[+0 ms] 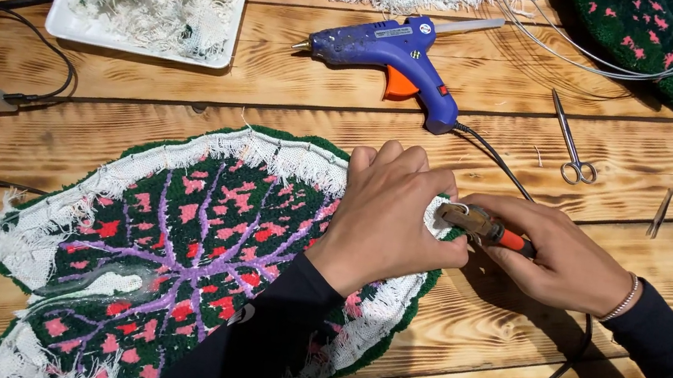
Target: Trimming the edges and applying wire to a leaf-shaped decorative rug piece.
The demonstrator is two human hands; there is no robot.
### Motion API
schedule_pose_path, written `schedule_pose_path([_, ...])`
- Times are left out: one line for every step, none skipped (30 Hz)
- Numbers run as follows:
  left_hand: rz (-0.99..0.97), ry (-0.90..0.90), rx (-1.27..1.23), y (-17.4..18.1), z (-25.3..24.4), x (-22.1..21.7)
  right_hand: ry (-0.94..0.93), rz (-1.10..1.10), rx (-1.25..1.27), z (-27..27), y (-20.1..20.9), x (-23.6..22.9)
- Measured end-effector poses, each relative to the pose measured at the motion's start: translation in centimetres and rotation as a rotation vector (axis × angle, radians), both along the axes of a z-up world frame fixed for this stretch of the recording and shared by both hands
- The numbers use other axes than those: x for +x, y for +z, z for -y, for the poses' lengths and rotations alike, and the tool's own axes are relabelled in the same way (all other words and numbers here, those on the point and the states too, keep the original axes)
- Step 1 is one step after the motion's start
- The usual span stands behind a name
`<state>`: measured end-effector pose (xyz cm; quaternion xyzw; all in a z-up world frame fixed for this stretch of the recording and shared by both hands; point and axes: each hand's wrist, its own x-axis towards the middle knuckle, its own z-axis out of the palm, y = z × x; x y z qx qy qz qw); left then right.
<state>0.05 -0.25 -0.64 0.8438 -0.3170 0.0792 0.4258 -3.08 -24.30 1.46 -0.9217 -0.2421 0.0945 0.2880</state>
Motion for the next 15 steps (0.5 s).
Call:
schedule_pose_path([0.0, 0.001, 0.001, 0.0, 0.0, 0.0, 0.001, 0.0, 0.001, -0.1, -0.1, 0.2])
schedule_pose_path([-0.01, -0.003, 0.007, 0.1, 0.0, 0.0, -0.012, -0.005, -0.072, -0.1, -0.3, 0.3])
schedule_pose_path([-0.02, -0.008, 0.014, 0.1, 0.0, 0.0, -0.025, -0.01, -0.144, -0.1, -0.4, 0.4])
schedule_pose_path([-0.019, -0.008, 0.013, 0.0, 0.0, 0.1, -0.025, -0.009, -0.145, -0.2, -0.7, 0.6])
schedule_pose_path([-0.017, -0.002, 0.019, -0.1, 0.0, 0.2, -0.052, 0.004, -0.175, -0.2, -0.9, 0.8])
schedule_pose_path([-0.017, 0.004, 0.024, -0.2, 0.1, 0.2, -0.078, 0.016, -0.205, -0.3, -1.2, 0.9])
schedule_pose_path([-0.017, 0.004, 0.023, -0.4, 0.1, 0.3, -0.078, 0.015, -0.205, -0.3, -1.5, 1.0])
schedule_pose_path([-0.016, 0.01, 0.024, -0.5, 0.1, 0.3, -0.101, 0.008, -0.208, -0.4, -1.8, 1.1])
schedule_pose_path([-0.015, 0.017, 0.025, -0.7, 0.1, 0.4, -0.124, 0.0, -0.211, -0.4, -2.1, 1.2])
schedule_pose_path([-0.015, 0.017, 0.025, -0.9, 0.1, 0.5, -0.124, 0.0, -0.211, -0.4, -2.4, 1.3])
schedule_pose_path([-0.015, 0.021, 0.03, -1.0, 0.1, 0.5, -0.116, 0.027, -0.173, -0.4, -2.8, 1.3])
schedule_pose_path([-0.015, 0.026, 0.035, -1.2, 0.1, 0.6, -0.109, 0.055, -0.136, -0.3, -3.1, 1.3])
schedule_pose_path([-0.014, 0.026, 0.035, -1.2, 0.1, 0.7, -0.109, 0.057, -0.136, -0.3, -3.3, 1.3])
schedule_pose_path([-0.01, 0.03, 0.04, -1.3, 0.1, 0.7, -0.127, 0.052, -0.134, -0.3, -3.5, 1.3])
schedule_pose_path([-0.006, 0.035, 0.045, -1.3, 0.1, 0.8, -0.145, 0.048, -0.132, -0.3, -3.7, 1.3])
